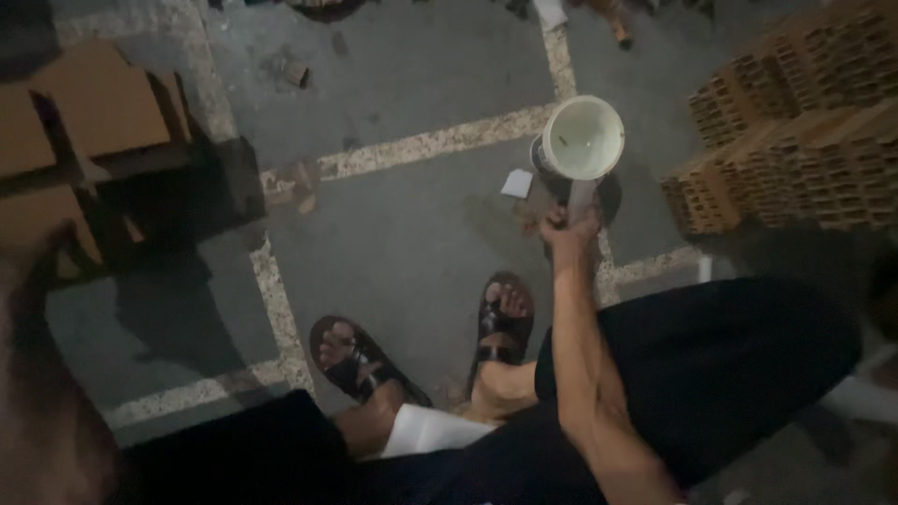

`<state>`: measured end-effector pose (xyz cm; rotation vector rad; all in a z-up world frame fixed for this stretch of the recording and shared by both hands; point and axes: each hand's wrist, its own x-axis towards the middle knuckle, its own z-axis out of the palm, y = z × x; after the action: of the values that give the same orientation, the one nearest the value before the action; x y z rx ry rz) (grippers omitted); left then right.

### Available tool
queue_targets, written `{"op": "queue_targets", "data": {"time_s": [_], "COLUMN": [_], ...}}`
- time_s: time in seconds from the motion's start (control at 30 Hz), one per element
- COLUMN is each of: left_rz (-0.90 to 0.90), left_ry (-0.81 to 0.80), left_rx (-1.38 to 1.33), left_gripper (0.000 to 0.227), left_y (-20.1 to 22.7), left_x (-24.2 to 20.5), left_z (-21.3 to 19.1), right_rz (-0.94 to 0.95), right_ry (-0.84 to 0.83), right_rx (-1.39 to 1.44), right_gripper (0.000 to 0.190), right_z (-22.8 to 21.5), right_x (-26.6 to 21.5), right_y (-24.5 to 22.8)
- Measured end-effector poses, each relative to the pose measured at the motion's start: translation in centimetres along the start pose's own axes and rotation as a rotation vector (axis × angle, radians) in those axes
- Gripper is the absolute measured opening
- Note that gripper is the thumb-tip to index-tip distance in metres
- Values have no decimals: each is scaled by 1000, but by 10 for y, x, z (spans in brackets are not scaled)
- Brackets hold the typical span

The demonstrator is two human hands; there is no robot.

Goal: The person sits on the floor and assembles small cardboard boxes by applying glue to the edges with a white applicator, folding the flaps, and pressing them together. The person handles multiple boxes one at a time, stacking completed units aside.

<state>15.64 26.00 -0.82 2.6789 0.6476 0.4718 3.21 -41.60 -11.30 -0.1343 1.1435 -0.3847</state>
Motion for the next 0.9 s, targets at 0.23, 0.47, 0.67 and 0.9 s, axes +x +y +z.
{"op": "queue_targets", "data": {"time_s": [0.23, 0.47, 0.67, 0.9], "left_rz": [11, 40, 17, -22], "left_ry": [-30, -86, -120, -181], "left_rx": [19, -11, -67, -175], "left_gripper": [124, 129, 133, 138], "left_y": [5, 36, 55, 90], "left_x": [-5, -12, -30, -77], "left_z": [-20, -8, -3, 3], "right_rz": [-85, -531, -698, -896], "right_ry": [-66, -142, -130, -233], "right_rx": [52, -67, -124, -299], "right_gripper": [45, 48, 45, 34], "right_z": [-18, 19, 55, 83], "right_x": [-3, -82, -139, -156], "right_y": [-7, -21, -13, -1]}}
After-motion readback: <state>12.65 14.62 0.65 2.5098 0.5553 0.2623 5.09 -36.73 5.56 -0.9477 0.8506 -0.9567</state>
